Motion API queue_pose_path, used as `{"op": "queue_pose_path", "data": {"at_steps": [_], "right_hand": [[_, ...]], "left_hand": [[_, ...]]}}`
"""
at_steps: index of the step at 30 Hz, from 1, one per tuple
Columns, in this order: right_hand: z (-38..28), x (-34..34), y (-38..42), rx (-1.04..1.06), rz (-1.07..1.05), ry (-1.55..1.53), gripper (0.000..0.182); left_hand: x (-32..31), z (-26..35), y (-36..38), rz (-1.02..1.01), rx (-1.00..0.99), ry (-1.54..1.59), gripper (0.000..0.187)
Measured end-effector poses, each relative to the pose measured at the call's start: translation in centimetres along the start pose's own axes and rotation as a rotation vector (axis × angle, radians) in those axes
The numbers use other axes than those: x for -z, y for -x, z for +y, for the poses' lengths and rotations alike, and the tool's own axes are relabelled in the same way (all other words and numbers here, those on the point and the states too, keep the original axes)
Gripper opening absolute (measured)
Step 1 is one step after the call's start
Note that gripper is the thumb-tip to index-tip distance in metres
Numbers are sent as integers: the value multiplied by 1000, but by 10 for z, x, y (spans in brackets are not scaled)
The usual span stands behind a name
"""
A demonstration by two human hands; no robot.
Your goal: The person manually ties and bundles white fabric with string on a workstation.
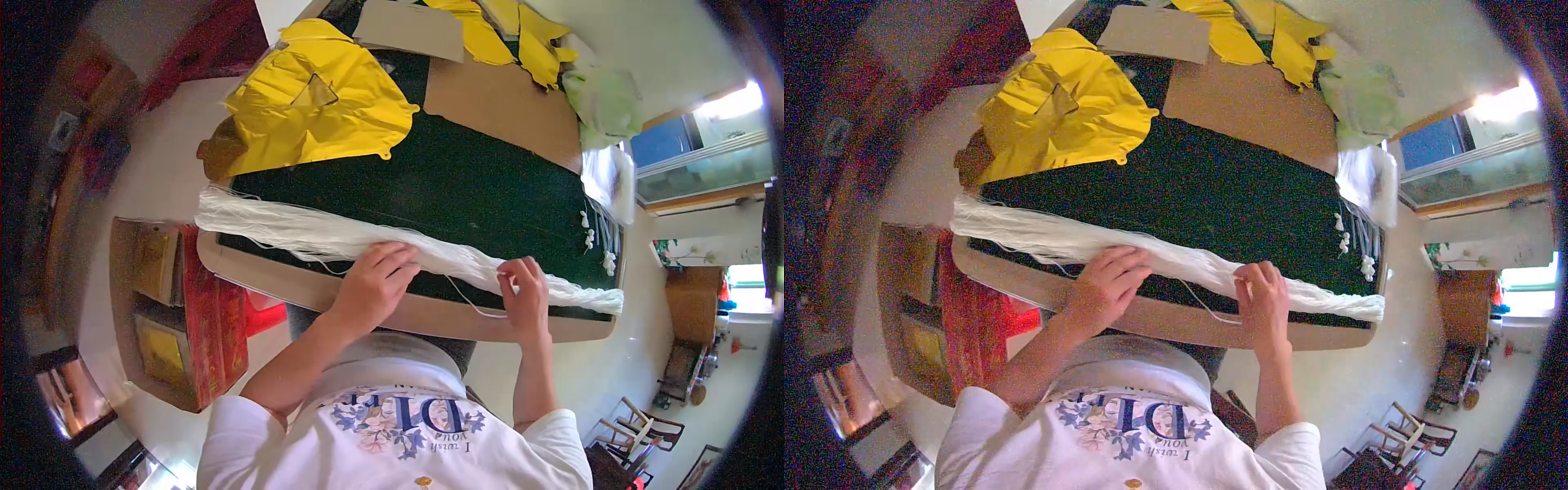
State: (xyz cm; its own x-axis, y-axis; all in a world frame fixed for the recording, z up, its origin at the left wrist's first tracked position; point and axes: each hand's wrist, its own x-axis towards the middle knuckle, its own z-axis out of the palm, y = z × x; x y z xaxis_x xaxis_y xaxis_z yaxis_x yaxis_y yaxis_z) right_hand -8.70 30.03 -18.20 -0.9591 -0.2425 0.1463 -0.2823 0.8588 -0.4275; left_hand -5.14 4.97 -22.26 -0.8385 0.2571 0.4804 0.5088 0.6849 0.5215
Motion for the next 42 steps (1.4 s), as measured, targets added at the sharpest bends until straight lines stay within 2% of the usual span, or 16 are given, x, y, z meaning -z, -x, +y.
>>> {"op": "queue_pose_path", "data": {"at_steps": [3, 4, 7, 9, 12, 15, 16, 19, 20, 23, 24, 26, 28, 31, 38, 42], "right_hand": [[-7, -1, 0, -39, -48, -157, 6], [-11, 0, 3, -42, -175, -258, 5], [-20, -4, 8, 147, -415, -335, 8], [-9, -7, 9, 81, -353, -170, 10], [11, 1, 12, 21, -174, 170, 5], [7, 13, 6, -1, -152, 91, 5], [1, 14, 4, -97, -157, 28, 5], [-20, 22, 8, -147, -357, -211, 11], [-18, 19, 11, -15, -404, -289, 15], [-21, 10, 13, 162, -467, -102, 19], [-20, 10, 12, 117, -472, -134, 18], [-12, 16, 15, 77, -391, 16, 17], [20, 17, 19, 9, -301, 136, 13], [25, 31, 12, -140, -298, 221, 10], [-5, 19, -4, -172, -81, -125, 7], [-17, -6, -15, -31, -33, -202, 8]], "left_hand": [[0, -1, 2, 39, 116, 55, 17], [1, -1, 1, 37, 111, 70, 19], [2, -2, 1, 19, 97, 98, 17], [2, -5, 5, -6, 86, 95, 11], [11, -7, 12, 109, 212, 42, 12], [29, -15, 13, 175, 301, -14, 12], [36, -17, 12, 201, 344, -42, 13], [52, -25, 20, 151, 460, -108, 12], [56, -25, 24, 116, 468, -140, 11], [60, -25, 27, -44, 411, -115, 11], [61, -23, 27, -59, 378, -146, 12], [59, -18, 24, -88, 310, -204, 13], [55, -22, 29, -51, 347, -220, 13], [51, -23, 26, 16, 394, -176, 12], [47, -14, 13, 55, 420, -78, 13], [30, -4, -6, 35, 242, -51, 18]]}}
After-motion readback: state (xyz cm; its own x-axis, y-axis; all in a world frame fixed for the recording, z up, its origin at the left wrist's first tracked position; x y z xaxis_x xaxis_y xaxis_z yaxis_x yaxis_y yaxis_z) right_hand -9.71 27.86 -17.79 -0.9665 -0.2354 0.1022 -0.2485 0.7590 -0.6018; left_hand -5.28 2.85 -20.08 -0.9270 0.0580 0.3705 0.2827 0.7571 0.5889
